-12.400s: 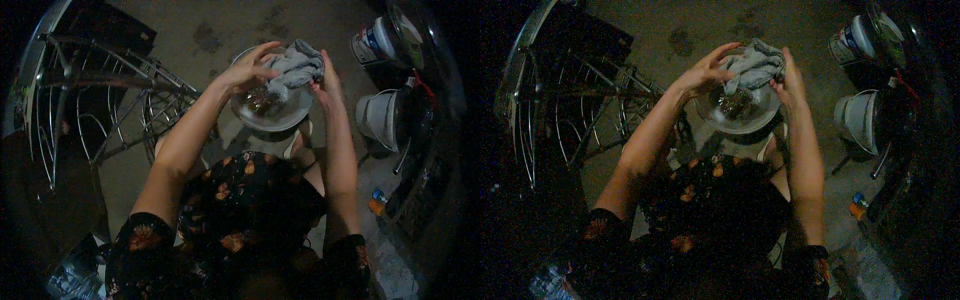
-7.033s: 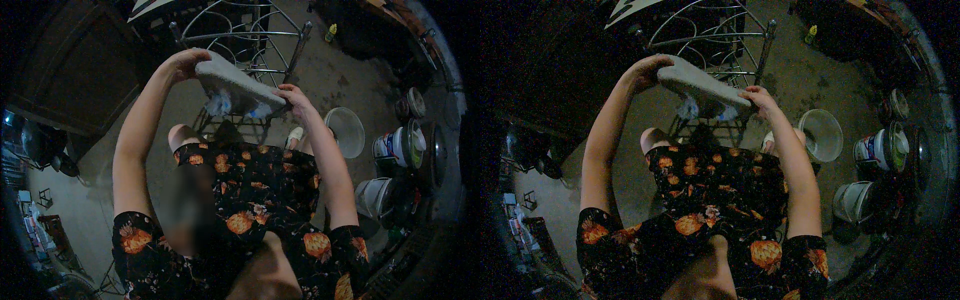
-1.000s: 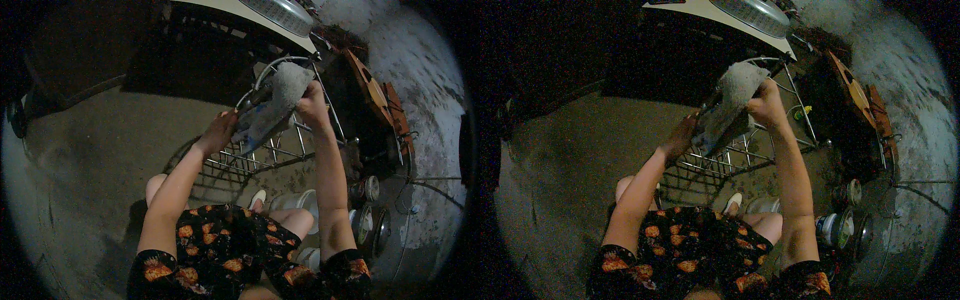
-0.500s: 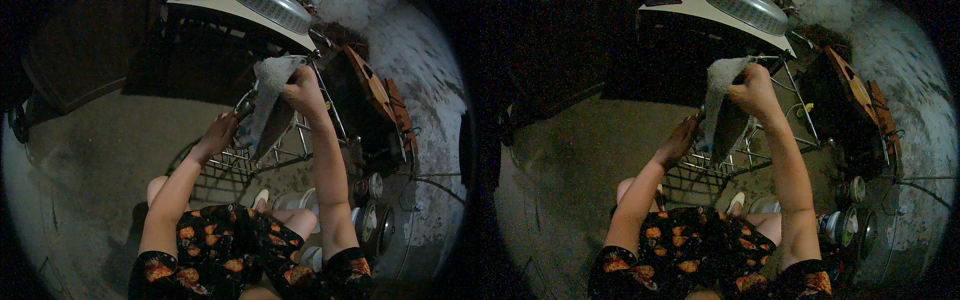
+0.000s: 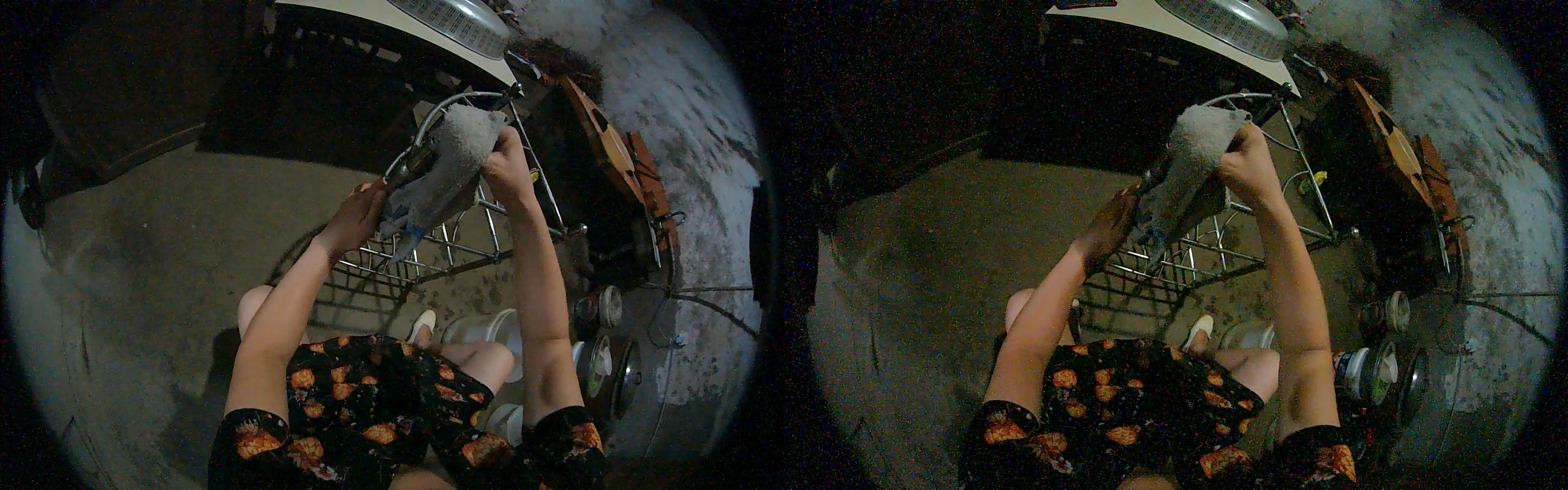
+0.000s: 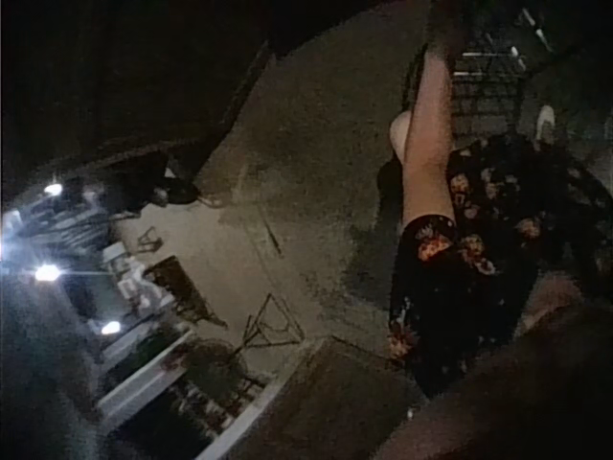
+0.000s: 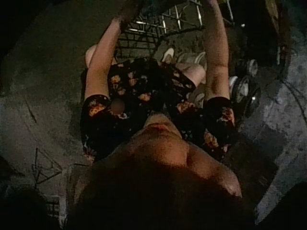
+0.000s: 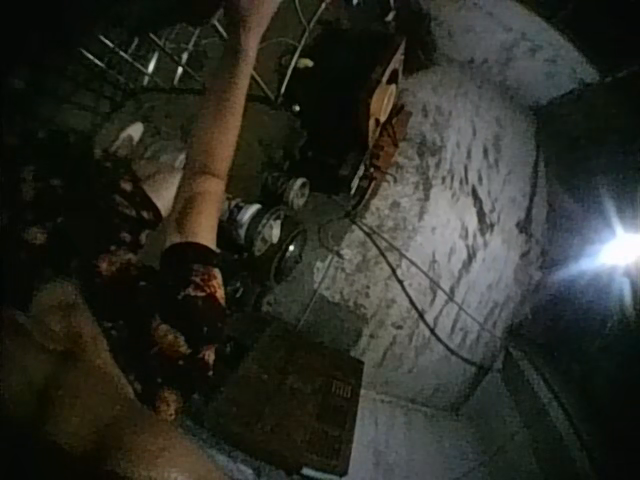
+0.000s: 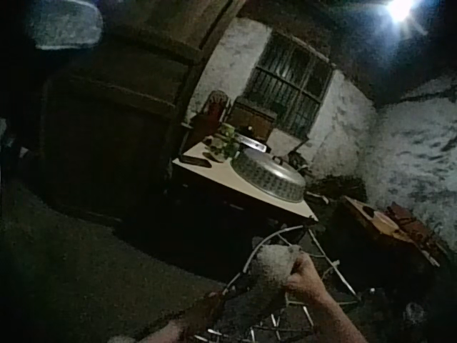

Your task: The person wipes down a metal rack with a cloth, dipping the cloth into a bucket of water and wringing it out.

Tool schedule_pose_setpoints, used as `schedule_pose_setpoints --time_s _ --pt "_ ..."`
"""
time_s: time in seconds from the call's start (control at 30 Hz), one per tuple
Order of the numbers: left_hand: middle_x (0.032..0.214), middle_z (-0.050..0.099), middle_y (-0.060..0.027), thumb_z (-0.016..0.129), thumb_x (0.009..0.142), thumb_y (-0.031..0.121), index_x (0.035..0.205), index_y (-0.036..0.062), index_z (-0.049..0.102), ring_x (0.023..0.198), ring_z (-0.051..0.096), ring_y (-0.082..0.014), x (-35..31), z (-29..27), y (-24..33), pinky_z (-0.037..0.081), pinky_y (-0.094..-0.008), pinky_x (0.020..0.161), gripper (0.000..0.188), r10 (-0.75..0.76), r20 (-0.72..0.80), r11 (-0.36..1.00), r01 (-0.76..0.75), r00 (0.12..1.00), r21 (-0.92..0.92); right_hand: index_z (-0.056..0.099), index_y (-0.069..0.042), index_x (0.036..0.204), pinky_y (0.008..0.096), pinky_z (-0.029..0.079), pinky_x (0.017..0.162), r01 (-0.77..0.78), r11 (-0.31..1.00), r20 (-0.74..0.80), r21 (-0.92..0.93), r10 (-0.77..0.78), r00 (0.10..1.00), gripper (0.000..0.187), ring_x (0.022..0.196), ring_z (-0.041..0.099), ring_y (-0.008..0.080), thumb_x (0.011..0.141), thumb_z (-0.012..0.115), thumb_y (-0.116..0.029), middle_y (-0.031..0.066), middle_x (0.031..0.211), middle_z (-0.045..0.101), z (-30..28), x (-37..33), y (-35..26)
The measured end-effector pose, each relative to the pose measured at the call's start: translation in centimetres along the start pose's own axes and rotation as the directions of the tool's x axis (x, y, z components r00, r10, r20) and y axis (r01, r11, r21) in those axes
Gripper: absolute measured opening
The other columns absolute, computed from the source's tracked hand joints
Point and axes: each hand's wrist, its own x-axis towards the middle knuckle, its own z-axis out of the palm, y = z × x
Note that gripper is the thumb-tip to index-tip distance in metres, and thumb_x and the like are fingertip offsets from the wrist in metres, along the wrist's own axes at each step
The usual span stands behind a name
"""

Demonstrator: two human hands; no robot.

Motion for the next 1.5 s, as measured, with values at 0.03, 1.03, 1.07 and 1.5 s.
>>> schedule_pose_setpoints --time_s 0.03,1.03,1.07,1.5 --pt "0.111 0.053 -0.0222 0.022 0.096 0.033 0.117 0.0019 0.047 0.106 0.046 -0.0376 0.0 0.6 -0.8 0.030 -0.0424 0.096 0.045 0.001 -0.055 1.000 -0.001 0.998 0.008 0.062 0.002 0.090 0.0271 0.046 0.069 0.010 0.999 0.002 -0.039 -0.010 1.000 0.018 0.074 0.057 0.0107 0.074 0.066 -0.006 0.0025 0.081 0.064 0.3 0.1 -0.4" --pt "0.112 0.047 -0.0205 0.062 0.069 0.006 0.106 0.0016 0.045 0.097 0.051 -0.0397 -11.8 7.0 3.6 0.045 -0.0454 0.077 0.041 -0.598 -0.173 0.595 0.578 0.782 0.558 0.052 -0.005 0.108 0.0379 0.034 0.093 -0.193 0.931 -0.154 -0.310 0.152 0.976 0.037 0.105 0.046 0.0319 0.074 0.062 -0.014 0.0155 0.113 0.050 9.3 -23.1 10.6" --pt "0.115 0.047 -0.0190 0.059 0.074 0.011 0.109 0.0015 0.046 0.101 0.051 -0.0369 -11.8 5.0 2.4 0.045 -0.0433 0.081 0.039 -0.748 -0.120 0.497 0.670 0.653 0.552 0.052 -0.004 0.107 0.0387 0.035 0.090 -0.173 0.935 -0.230 -0.308 0.103 0.968 0.046 0.101 0.047 0.0348 0.065 0.068 -0.016 0.0158 0.108 0.051 9.4 -22.8 9.0" --pt "0.128 0.039 -0.0106 0.058 0.083 0.026 0.138 0.0050 0.019 0.117 0.040 -0.0234 -0.4 5.0 1.5 0.034 -0.0380 0.098 0.071 -0.230 -0.461 0.778 -0.123 0.857 -0.616 0.060 -0.004 0.095 0.0386 0.043 0.078 -0.072 0.850 -0.411 -0.522 -0.177 0.895 0.022 0.082 0.054 0.0313 0.079 0.061 -0.019 0.0144 0.080 0.057 5.3 -15.6 13.6"
